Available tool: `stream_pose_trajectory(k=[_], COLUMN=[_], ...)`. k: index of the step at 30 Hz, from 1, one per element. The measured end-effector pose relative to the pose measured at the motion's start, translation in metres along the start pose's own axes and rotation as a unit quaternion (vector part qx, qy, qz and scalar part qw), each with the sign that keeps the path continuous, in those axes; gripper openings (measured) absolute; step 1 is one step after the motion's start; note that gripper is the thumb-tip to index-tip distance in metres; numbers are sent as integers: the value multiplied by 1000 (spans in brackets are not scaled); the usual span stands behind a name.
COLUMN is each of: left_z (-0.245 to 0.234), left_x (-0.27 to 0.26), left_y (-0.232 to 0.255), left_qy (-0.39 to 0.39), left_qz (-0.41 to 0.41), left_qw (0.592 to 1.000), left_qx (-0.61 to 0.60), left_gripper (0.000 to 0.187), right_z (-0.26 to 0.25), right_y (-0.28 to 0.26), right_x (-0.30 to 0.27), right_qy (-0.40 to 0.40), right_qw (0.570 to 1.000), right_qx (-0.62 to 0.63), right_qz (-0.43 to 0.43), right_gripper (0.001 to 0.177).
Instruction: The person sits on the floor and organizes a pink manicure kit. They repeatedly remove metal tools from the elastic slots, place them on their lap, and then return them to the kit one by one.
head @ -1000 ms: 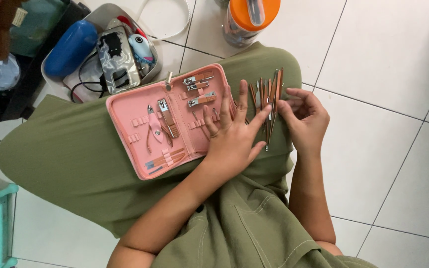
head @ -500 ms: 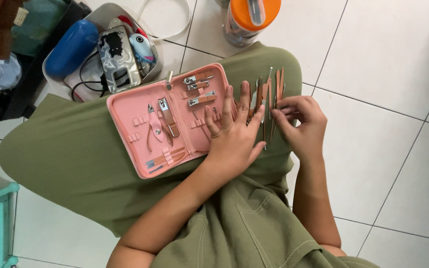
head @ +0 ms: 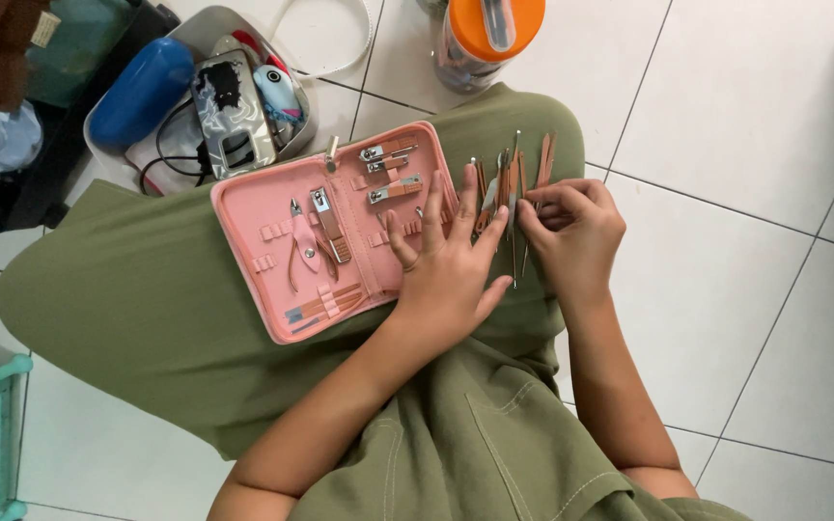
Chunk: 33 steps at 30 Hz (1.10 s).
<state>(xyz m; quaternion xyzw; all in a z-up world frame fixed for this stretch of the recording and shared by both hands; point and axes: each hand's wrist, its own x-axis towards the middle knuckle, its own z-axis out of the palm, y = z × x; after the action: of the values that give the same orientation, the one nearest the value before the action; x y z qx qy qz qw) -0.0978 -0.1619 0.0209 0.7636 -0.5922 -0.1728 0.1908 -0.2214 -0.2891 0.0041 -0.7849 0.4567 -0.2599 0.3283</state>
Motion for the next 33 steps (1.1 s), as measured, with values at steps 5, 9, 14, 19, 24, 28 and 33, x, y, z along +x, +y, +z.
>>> stream_pose_trajectory(k=[5,9,14,19,24,28,33], left_z=[-5,-6,-6,-8,-12,-23,-38], left_x=[-8,-11,-13,-15,-17,-18,-19], left_y=[-1,-4,-4,-6,-9,-10,-7], left_qy=[18,23,27,45,74,109,74], left_qz=[6,2,-6,-5,-1,8,-31], left_qw=[1000,1000,1000,998,994,989,938], left_qx=[-6,-9,-15,-39,-76,-103,-336], left_gripper=[70,72,71,69,63,54,46], right_z=[3,2,1,-10,-16,-22,-22], right_y=[-1,3,16,35,48,48,22], right_x=[4,1,-4,1,-2,-5,-16], right_qy=[15,12,-19,-51,-71,-81,-103], right_qw=[1000,1000,978,928,929,913,826], right_qx=[-8,7,166,325,330,362,528], right_qz=[8,17,125,174,155,169,166], right_gripper=[7,5,4,5,7,7,6])
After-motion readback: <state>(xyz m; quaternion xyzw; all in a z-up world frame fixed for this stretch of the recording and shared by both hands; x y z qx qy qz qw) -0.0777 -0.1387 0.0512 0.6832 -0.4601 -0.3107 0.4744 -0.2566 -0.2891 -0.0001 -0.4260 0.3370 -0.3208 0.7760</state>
